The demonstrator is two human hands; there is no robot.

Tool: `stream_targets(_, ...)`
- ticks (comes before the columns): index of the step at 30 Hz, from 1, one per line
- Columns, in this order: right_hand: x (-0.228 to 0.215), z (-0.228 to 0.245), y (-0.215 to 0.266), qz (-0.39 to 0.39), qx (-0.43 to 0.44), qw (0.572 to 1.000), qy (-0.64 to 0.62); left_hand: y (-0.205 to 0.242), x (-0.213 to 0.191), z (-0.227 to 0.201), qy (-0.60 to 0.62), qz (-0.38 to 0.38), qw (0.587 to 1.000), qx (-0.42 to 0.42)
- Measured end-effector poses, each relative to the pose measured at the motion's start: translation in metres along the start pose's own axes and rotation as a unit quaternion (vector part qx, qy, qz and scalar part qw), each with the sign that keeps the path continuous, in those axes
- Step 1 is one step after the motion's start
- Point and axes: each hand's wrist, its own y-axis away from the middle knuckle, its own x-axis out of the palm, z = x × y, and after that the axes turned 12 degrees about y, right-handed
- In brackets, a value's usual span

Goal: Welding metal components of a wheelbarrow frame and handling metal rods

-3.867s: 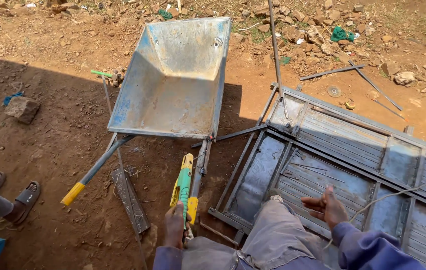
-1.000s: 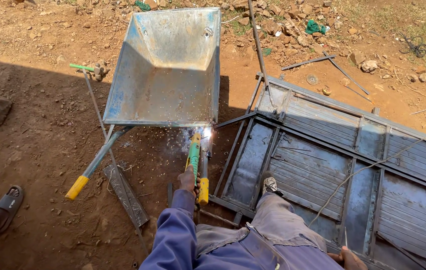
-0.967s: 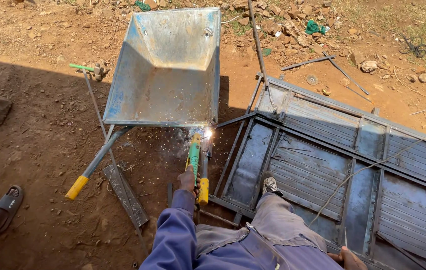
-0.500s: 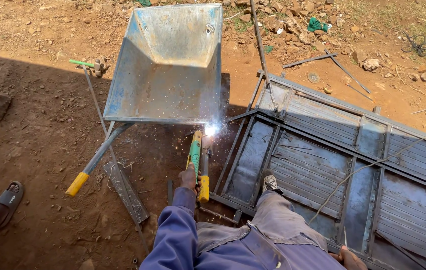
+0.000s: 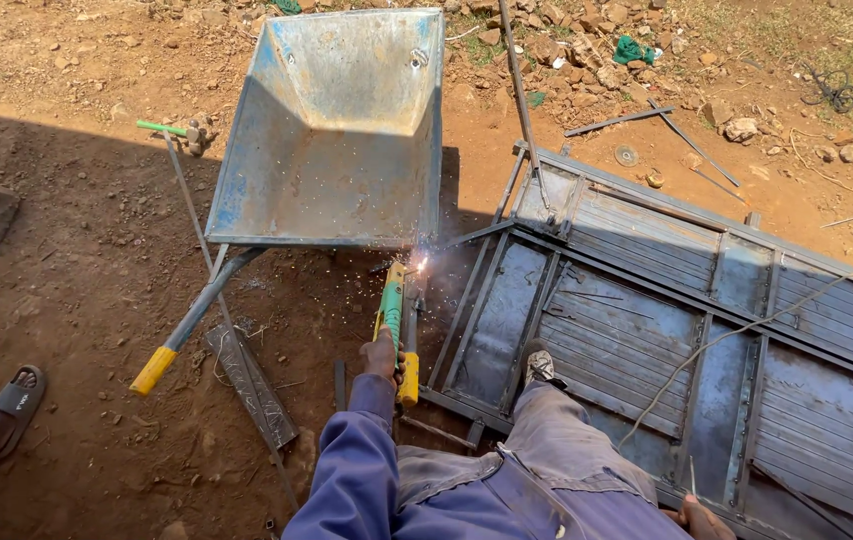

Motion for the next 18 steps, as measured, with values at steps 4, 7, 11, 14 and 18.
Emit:
stream_targets(4,0.01,-0.018,-0.009,-0.067,-0.13,0.962,0.233,0.0,0.002,-0.003,-0.027,-0.008,1.0,0.003)
stream_targets(7,0.004,0.013,0.004,-0.008,0.061,0.993,-0.098,0.008,0.001,-0.007,-0.038,-0.002,0.999,0.007)
stream_targets(11,0.014,0.007,-0.001,-0.064,0.03,0.991,-0.111,0.018,0.002,-0.014,-0.058,-0.008,0.998,0.011)
stream_targets(14,0.008,0.019,-0.003,-0.03,0.131,0.97,-0.201,0.012,0.001,-0.013,-0.063,-0.01,0.998,0.015)
stream_targets(18,0.003,0.027,-0.01,-0.003,0.192,0.957,-0.219,-0.004,0.001,-0.008,-0.072,-0.006,0.997,0.025)
